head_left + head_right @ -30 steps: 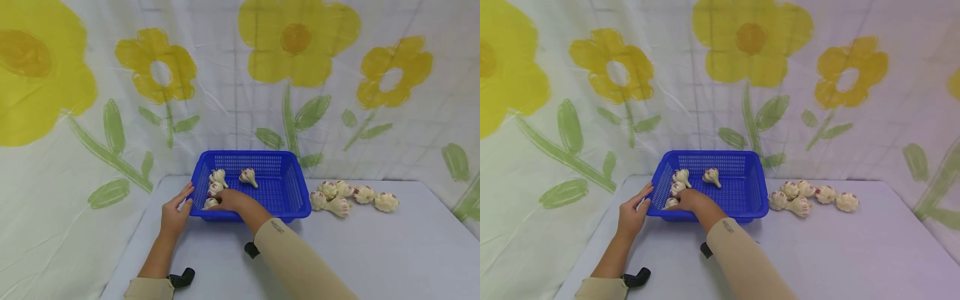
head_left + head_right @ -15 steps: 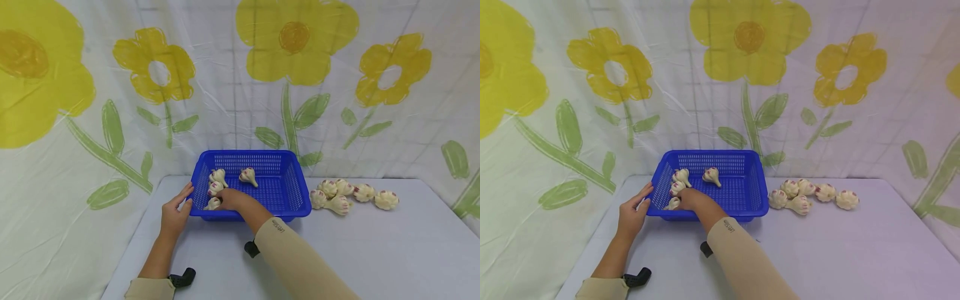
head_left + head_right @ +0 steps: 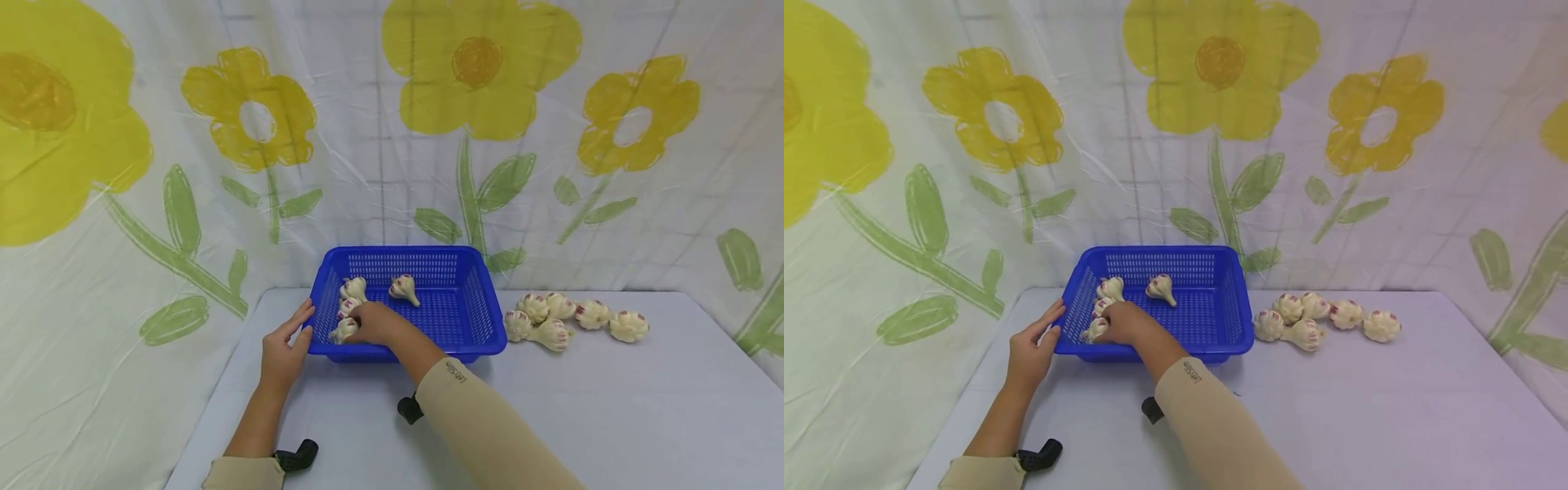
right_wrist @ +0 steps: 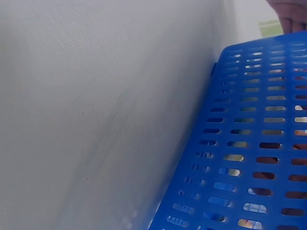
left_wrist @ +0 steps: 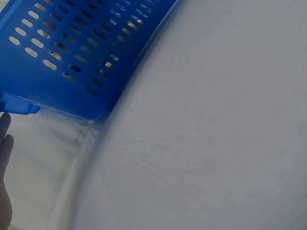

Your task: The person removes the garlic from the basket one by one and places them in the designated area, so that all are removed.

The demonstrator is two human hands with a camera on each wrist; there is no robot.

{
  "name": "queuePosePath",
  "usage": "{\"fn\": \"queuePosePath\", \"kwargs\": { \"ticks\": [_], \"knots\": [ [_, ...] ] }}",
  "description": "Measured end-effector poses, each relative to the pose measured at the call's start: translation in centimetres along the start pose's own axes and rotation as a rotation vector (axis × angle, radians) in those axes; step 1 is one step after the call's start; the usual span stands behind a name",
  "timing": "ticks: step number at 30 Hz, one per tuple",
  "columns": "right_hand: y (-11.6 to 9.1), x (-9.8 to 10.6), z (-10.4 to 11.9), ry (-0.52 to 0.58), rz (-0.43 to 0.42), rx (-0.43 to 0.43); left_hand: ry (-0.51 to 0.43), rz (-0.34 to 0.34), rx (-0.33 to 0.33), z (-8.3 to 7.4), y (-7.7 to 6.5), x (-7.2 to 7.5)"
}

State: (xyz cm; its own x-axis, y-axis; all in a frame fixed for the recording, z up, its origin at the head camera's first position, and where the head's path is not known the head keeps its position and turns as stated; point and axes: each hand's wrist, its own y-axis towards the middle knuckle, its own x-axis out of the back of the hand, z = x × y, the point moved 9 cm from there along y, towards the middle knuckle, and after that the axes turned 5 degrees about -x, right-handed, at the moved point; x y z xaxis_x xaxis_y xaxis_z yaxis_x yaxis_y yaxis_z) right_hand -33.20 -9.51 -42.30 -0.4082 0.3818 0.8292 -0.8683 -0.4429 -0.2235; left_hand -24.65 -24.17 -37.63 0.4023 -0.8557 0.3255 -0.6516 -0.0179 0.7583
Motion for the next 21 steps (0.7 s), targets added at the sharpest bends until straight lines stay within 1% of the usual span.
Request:
{"fn": "queuePosePath", "kwargs": {
  "ticks": [6, 9, 13, 18, 21],
  "knots": [
    [-0.3, 0.8, 0.2, 0.043, -0.056, 0.014, -0.002, -0.002, -0.021, -0.2, 0.1, 0.1],
    [-0.5, 1.1, 0.3, 0.047, -0.081, 0.017, -0.007, 0.001, -0.032, -0.2, 0.1, 0.1],
    [-0.8, 1.4, 0.5, 0.047, -0.090, 0.013, -0.008, 0.002, -0.036, -0.2, 0.1, 0.0],
    [-0.9, 1.4, 0.5, 0.049, -0.089, 0.003, -0.006, 0.006, -0.015, -0.1, 0.0, 0.1],
    [-0.9, 1.4, 0.5, 0.050, -0.100, 0.005, -0.006, 0.001, -0.014, 0.0, 0.0, 0.1]
  ]
}}
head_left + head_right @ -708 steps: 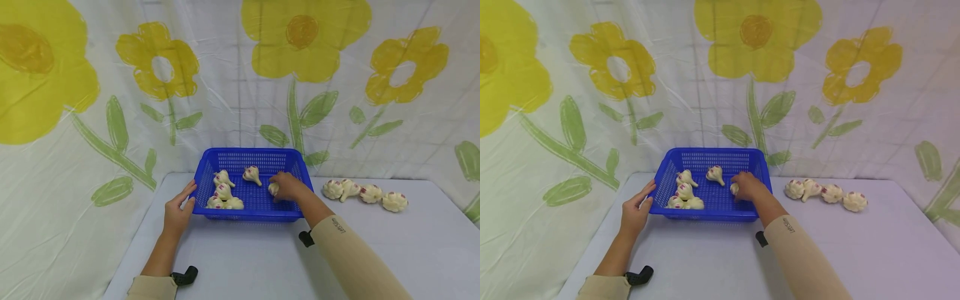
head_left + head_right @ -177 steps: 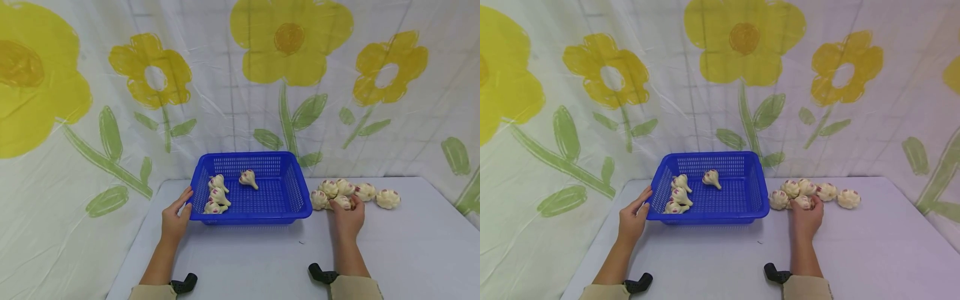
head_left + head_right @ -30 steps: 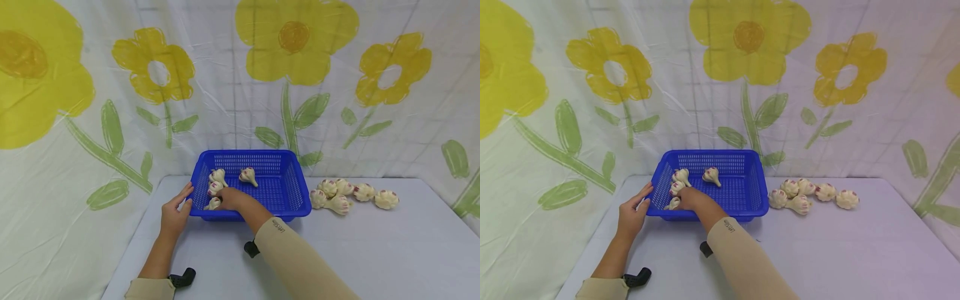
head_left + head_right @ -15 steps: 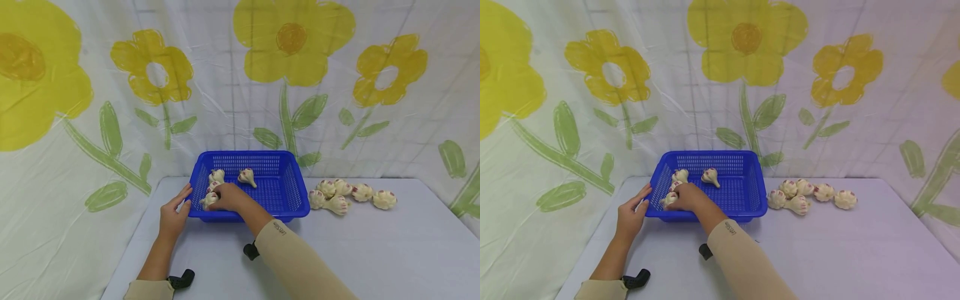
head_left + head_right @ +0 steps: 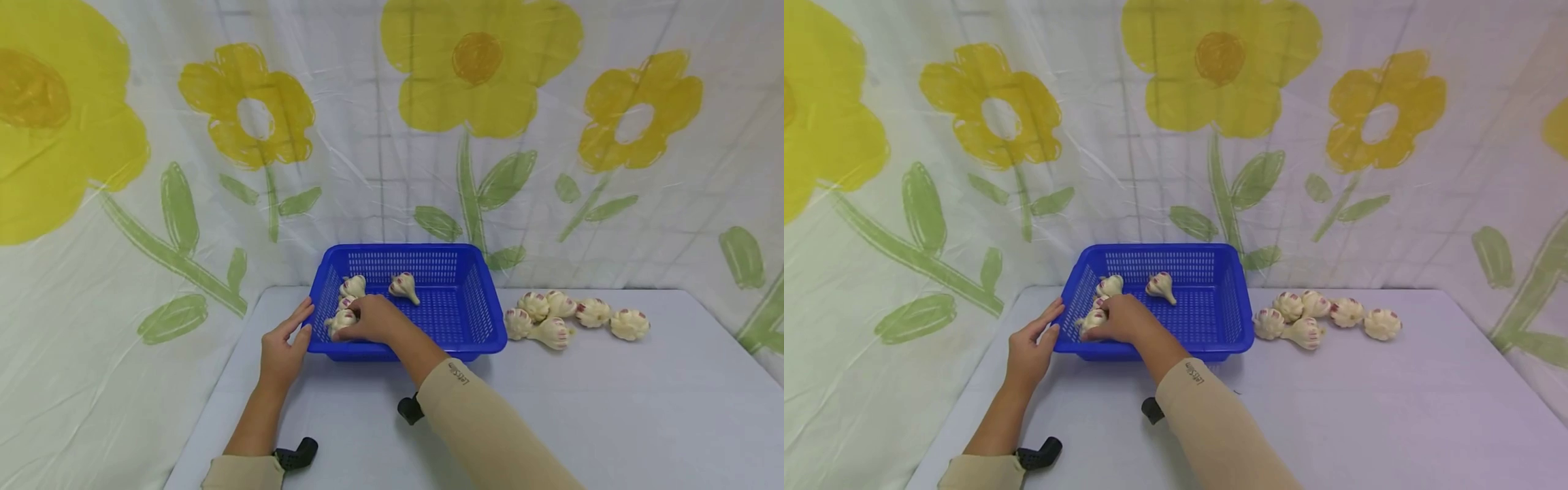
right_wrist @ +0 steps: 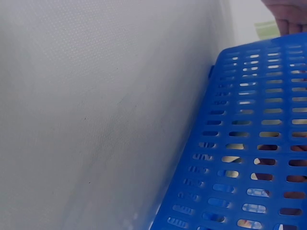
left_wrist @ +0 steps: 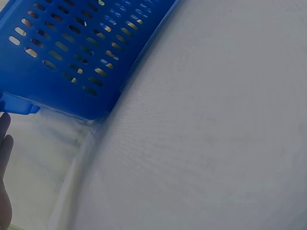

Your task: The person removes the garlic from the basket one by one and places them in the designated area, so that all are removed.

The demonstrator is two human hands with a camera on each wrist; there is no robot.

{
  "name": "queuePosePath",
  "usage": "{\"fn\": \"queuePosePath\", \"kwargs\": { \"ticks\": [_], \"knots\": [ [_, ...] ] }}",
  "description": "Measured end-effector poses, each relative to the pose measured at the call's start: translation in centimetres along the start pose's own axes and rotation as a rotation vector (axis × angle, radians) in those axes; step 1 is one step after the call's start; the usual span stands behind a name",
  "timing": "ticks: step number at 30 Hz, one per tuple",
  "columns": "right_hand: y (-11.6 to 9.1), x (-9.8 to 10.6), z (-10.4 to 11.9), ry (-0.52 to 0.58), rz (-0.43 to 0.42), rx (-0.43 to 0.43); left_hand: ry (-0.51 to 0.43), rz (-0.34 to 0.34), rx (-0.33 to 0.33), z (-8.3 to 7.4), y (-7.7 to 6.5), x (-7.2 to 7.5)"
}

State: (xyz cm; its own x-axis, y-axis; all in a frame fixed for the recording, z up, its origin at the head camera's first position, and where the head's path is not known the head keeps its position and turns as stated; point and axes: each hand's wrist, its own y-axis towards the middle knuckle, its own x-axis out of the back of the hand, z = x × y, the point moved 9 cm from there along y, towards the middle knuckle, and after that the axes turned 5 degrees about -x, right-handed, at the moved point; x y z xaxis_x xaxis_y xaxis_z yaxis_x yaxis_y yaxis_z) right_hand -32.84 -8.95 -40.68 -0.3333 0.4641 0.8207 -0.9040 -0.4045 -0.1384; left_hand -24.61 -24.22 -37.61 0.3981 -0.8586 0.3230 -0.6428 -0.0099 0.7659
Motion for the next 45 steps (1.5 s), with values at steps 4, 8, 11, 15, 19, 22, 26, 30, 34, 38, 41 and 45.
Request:
{"fn": "queuePosePath", "kwargs": {
  "ticks": [4, 8, 11, 15, 19, 22, 26, 30, 34, 38, 41, 45],
  "knots": [
    [0.0, 0.1, -0.2, 0.009, -0.017, 0.000, -0.010, -0.002, -0.016, 0.0, 0.0, -0.1],
    [-0.1, 0.4, -0.3, 0.051, -0.033, 0.001, -0.021, -0.013, -0.011, 0.0, 0.0, 0.0],
    [-0.1, 0.8, -0.1, 0.093, -0.060, 0.023, -0.033, -0.027, -0.011, 0.1, -0.1, 0.1],
    [0.0, 1.1, 0.0, 0.112, -0.092, 0.049, -0.034, -0.025, -0.026, 0.2, -0.1, 0.1],
    [0.2, 1.0, -0.1, 0.104, -0.105, 0.058, -0.007, -0.028, -0.026, 0.0, -0.2, 0.2],
    [0.4, 1.0, -0.2, 0.106, -0.115, 0.053, -0.002, -0.029, -0.018, 0.6, -0.3, 0.1],
    [0.2, 1.3, -0.3, 0.125, -0.135, 0.055, -0.001, -0.015, -0.021, 0.4, -0.3, 0.0],
    [-0.1, 2.0, -0.2, 0.155, -0.159, 0.072, 0.004, 0.002, -0.011, -0.2, 0.1, -0.1],
    [-0.1, 2.1, -0.2, 0.162, -0.166, 0.057, 0.012, 0.011, -0.006, 0.6, -0.1, -0.3],
    [-0.2, 2.0, -0.3, 0.171, -0.159, 0.041, 0.031, 0.010, -0.003, 2.3, -0.8, -0.6],
    [-0.3, 2.1, -0.3, 0.184, -0.161, 0.045, 0.041, 0.015, 0.014, 3.5, -1.2, -0.7],
    [-0.4, 2.3, -0.3, 0.202, -0.169, 0.052, 0.016, 0.025, 0.036, 4.1, -1.2, -0.8]
  ]
}}
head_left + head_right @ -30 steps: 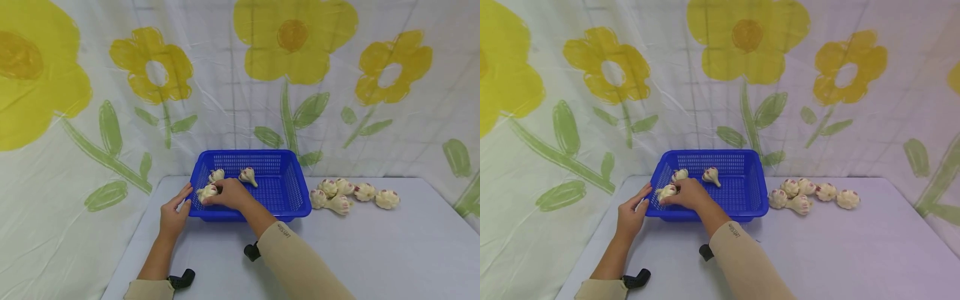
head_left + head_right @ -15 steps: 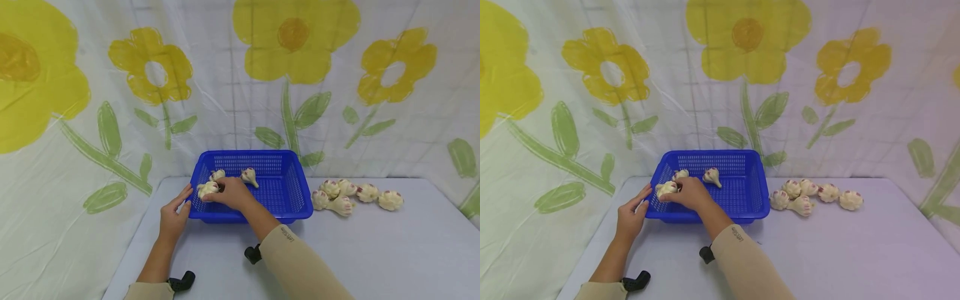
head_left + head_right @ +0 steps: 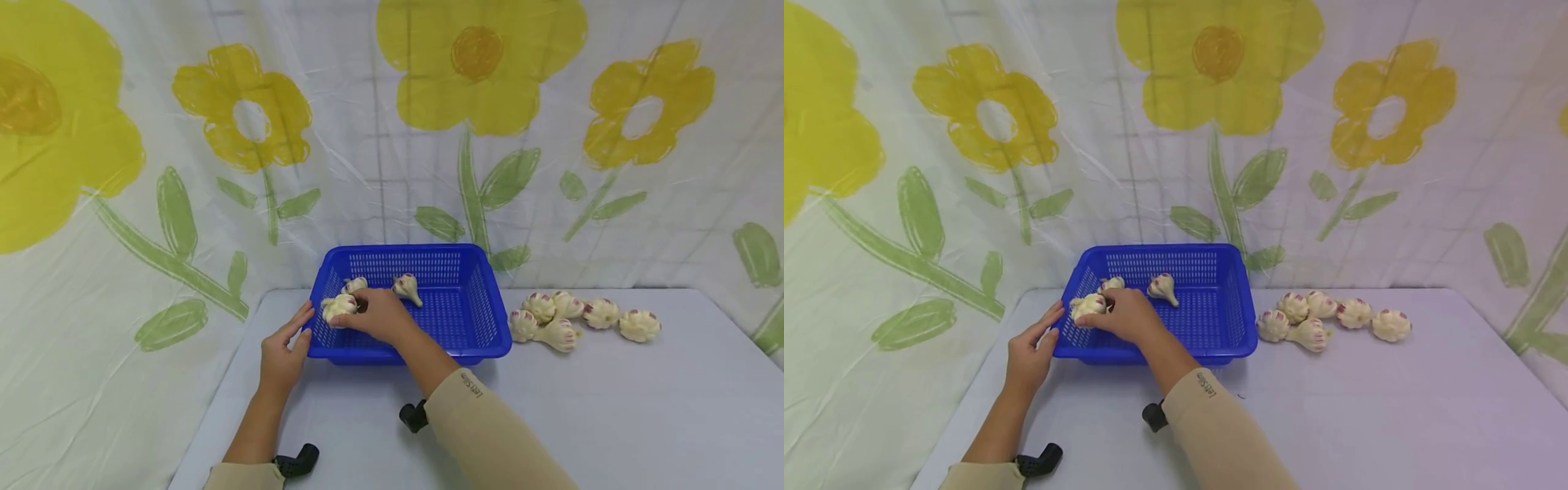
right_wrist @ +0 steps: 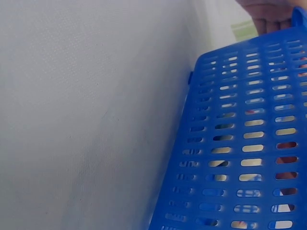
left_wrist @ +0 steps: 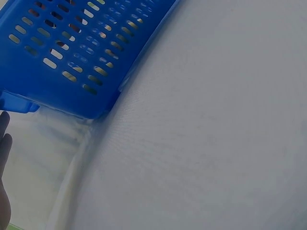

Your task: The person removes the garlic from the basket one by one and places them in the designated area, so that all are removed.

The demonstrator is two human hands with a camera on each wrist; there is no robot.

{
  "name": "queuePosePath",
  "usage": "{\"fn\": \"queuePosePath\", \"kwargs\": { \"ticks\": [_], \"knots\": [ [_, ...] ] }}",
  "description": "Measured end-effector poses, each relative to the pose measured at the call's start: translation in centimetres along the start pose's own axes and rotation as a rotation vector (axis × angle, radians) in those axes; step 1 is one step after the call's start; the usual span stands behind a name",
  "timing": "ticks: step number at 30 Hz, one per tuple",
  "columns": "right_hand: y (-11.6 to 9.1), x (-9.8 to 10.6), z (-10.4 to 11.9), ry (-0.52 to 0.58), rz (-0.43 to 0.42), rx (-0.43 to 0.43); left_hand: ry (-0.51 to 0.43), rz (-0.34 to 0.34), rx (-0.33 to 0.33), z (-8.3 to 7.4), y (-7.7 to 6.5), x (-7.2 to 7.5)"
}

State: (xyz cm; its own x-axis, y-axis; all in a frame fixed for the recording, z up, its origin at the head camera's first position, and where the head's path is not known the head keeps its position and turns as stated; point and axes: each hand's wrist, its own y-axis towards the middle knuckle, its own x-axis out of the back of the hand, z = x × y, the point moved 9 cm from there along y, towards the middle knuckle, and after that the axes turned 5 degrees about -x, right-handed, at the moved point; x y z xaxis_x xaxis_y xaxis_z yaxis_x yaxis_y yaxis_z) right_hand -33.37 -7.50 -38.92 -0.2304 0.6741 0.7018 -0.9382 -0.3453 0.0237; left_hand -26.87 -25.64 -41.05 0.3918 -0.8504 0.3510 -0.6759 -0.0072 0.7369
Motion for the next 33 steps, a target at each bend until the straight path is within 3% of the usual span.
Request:
{"fn": "queuePosePath", "kwargs": {
  "ticks": [10, 19, 23, 28, 33],
  "knots": [
    [0.3, 0.2, 0.2, 0.018, -0.018, 0.014, -0.015, -0.024, -0.035, -0.3, 0.2, 0.4],
    [-0.6, 0.9, 1.0, -0.015, -0.063, 0.042, -0.009, -0.037, -0.072, -3.6, 1.0, 0.8],
    [-1.3, 1.7, 1.8, -0.040, -0.150, 0.118, -0.017, -0.024, -0.055, -4.5, 1.3, 1.0],
    [-3.1, 2.8, 2.7, -0.129, -0.288, 0.224, -0.037, -0.032, -0.046, -4.4, 1.2, 1.0],
    [-4.5, 3.9, 2.1, -0.101, -0.382, 0.211, -0.054, -0.032, -0.047, -4.2, 0.9, 0.8]
  ]
}}
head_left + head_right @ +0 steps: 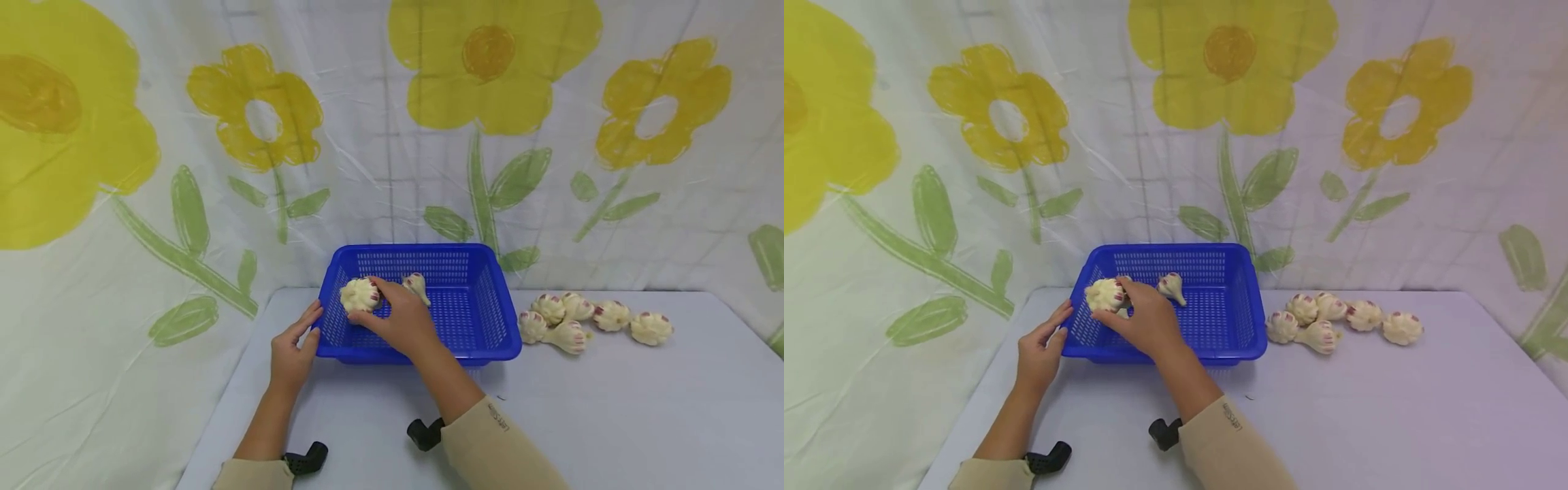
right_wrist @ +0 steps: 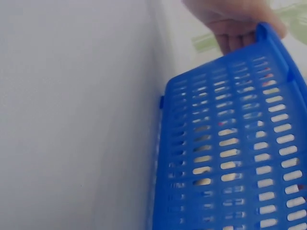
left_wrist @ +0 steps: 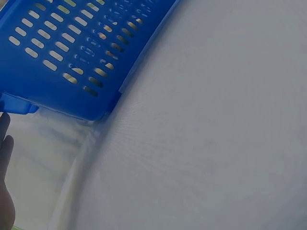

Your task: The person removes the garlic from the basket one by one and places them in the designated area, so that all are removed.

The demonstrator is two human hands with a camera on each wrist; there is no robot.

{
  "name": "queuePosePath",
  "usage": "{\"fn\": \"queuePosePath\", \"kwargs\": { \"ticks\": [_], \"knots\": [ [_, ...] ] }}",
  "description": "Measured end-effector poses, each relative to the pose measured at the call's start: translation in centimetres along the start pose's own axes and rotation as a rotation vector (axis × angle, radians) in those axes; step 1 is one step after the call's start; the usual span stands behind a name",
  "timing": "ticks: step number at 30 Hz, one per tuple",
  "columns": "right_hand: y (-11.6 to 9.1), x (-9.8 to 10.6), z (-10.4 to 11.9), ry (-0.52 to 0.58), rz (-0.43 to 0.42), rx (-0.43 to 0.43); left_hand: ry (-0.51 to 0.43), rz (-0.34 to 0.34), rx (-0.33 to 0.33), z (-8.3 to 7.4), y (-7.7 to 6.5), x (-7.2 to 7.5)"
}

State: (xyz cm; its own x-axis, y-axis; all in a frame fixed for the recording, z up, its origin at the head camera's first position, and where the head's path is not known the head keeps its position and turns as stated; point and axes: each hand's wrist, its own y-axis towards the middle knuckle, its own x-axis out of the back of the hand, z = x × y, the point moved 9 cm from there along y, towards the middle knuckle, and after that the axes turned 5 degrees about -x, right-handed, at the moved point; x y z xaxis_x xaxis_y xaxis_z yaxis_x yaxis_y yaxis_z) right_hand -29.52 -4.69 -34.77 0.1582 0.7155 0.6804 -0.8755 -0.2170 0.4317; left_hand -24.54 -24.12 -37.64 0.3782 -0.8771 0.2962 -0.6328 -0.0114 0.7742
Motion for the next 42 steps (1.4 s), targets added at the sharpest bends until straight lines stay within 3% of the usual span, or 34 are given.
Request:
{"fn": "queuePosePath", "kwargs": {
  "ticks": [11, 17, 26, 32, 42],
  "knots": [
    [-2.0, 4.2, -3.7, 0.304, -0.132, -0.073, -0.010, 0.015, -0.008, -0.2, 0.1, -0.7],
    [-4.3, 6.8, -6.5, 0.389, -0.235, -0.170, 0.012, 0.007, -0.022, -0.3, -0.1, -0.5],
    [-6.1, 7.5, -8.4, 0.478, -0.166, -0.310, 0.038, -0.011, -0.014, -0.5, -0.2, 0.1],
    [-6.4, 8.3, -9.5, 0.561, -0.158, -0.337, 0.014, 0.005, -0.012, -0.3, -0.5, -0.2],
    [-6.6, 11.7, -11.1, 0.645, -0.322, -0.298, -0.006, 0.002, -0.003, -0.1, -0.4, -0.1]
  ]
}}
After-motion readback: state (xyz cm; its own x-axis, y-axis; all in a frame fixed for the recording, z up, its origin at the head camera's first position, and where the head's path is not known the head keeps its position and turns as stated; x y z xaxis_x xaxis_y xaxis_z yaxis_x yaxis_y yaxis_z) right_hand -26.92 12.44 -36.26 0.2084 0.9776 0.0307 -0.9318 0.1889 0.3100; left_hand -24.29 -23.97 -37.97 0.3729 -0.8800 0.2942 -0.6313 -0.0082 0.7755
